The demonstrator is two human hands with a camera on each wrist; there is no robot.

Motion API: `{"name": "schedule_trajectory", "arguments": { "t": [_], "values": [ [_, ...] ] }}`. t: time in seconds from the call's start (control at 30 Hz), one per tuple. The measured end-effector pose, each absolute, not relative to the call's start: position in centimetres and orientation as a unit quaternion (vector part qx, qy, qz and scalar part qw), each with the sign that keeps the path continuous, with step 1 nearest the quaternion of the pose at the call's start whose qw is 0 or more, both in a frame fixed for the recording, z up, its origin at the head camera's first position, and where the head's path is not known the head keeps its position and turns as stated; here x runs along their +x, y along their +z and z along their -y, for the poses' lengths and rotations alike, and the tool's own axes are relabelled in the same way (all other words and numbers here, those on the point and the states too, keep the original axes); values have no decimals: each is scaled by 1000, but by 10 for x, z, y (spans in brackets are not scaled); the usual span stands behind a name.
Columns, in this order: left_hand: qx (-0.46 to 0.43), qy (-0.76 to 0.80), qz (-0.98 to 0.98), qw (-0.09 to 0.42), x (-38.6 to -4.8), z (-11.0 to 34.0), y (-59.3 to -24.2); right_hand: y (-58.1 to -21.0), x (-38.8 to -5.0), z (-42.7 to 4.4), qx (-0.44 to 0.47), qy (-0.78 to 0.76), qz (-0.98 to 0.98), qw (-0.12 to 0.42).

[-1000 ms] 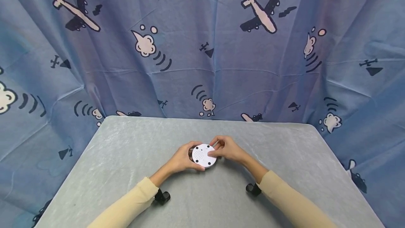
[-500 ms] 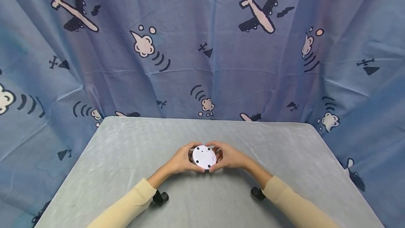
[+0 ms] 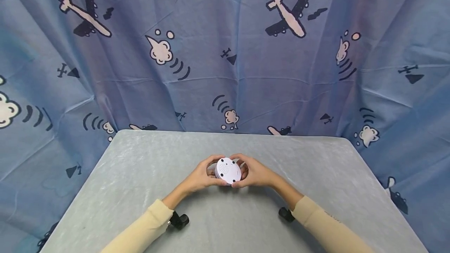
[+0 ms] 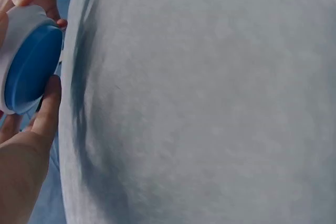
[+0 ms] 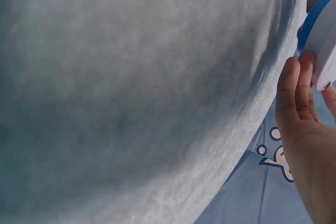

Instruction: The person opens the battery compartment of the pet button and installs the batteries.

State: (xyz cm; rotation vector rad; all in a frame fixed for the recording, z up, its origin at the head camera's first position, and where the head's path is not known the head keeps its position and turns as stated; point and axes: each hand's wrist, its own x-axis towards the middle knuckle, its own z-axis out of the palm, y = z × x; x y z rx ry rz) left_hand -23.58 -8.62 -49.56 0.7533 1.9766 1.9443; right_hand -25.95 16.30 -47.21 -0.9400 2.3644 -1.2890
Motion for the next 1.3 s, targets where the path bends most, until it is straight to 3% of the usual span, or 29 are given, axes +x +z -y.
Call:
{"name": "schedule_trajectory", "arguments": {
  "t": [0.73,1.0,1.3],
  "values": [
    [275,631,-714,129,-236,78,-494,-461,-258,-165,-374,-390,-838,76],
    [271,630,-717,123,-238,77,-488,-459,-258,-164,-350,-402,-840,103],
    [263,613,-741,82,-238,79,-480,-458,-259,-162,-334,-455,-813,143]
  ]
}}
